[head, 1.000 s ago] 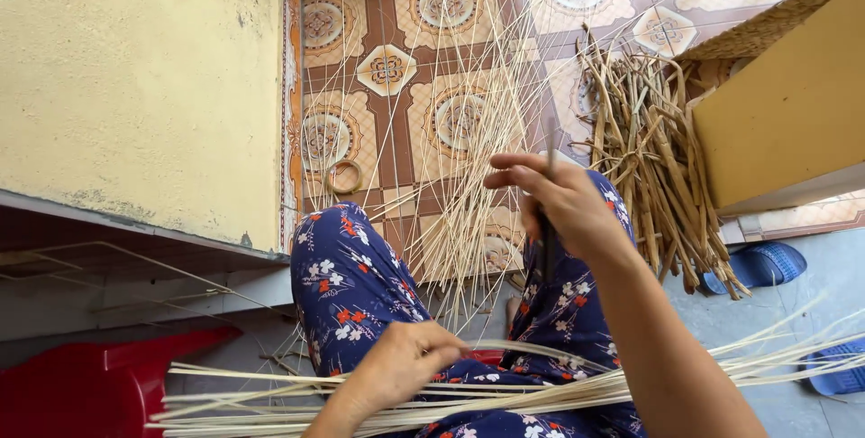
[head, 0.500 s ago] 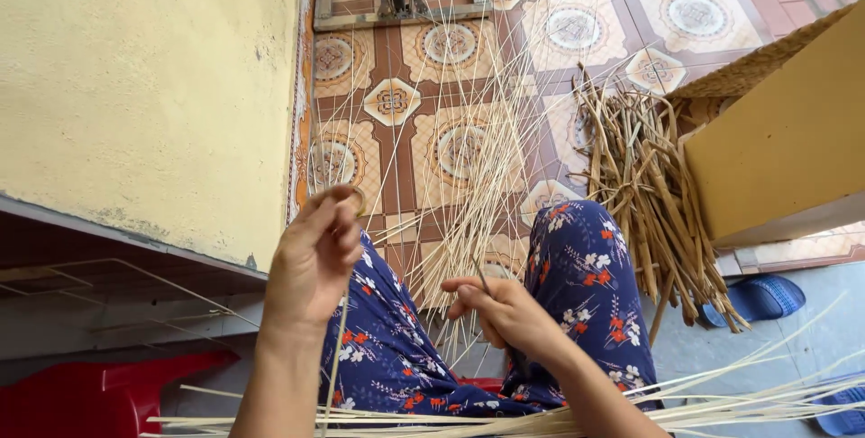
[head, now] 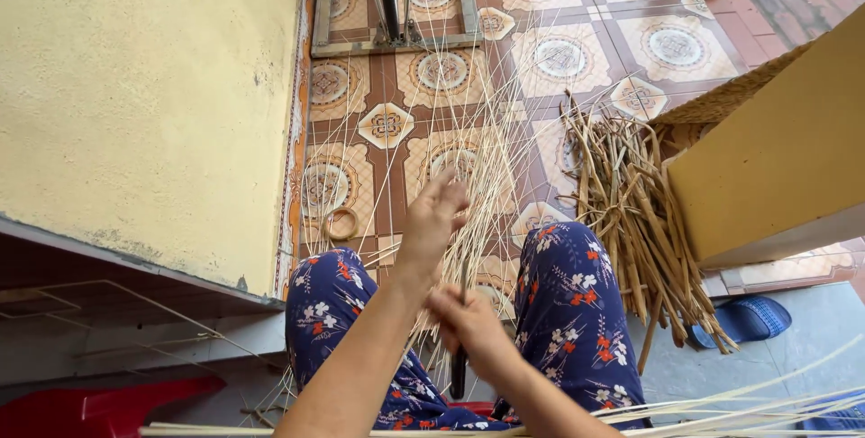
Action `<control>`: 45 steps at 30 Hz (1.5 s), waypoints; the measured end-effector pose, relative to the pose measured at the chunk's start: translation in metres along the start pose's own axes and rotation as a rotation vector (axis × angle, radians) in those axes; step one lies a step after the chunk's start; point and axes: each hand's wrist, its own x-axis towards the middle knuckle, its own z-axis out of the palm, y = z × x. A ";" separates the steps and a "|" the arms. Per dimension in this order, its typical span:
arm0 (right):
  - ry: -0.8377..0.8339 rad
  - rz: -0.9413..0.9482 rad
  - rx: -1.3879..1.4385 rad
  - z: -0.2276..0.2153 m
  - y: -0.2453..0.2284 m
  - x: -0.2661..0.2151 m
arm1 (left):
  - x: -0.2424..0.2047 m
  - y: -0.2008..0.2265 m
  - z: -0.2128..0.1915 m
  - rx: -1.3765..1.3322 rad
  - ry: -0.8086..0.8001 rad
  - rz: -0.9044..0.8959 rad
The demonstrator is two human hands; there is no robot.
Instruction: The person is using a small knife to thin and shave bamboo or rattan strips for crafting.
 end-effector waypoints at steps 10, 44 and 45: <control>0.282 0.089 0.190 -0.065 0.004 0.039 | -0.152 -0.028 -0.074 0.522 -0.214 -0.552; 0.305 -0.039 -0.101 -0.072 0.040 0.057 | -0.111 -0.030 -0.035 0.833 0.068 -0.207; 0.375 0.031 -0.184 -0.073 0.037 0.058 | -0.124 -0.020 -0.032 1.034 0.042 -0.034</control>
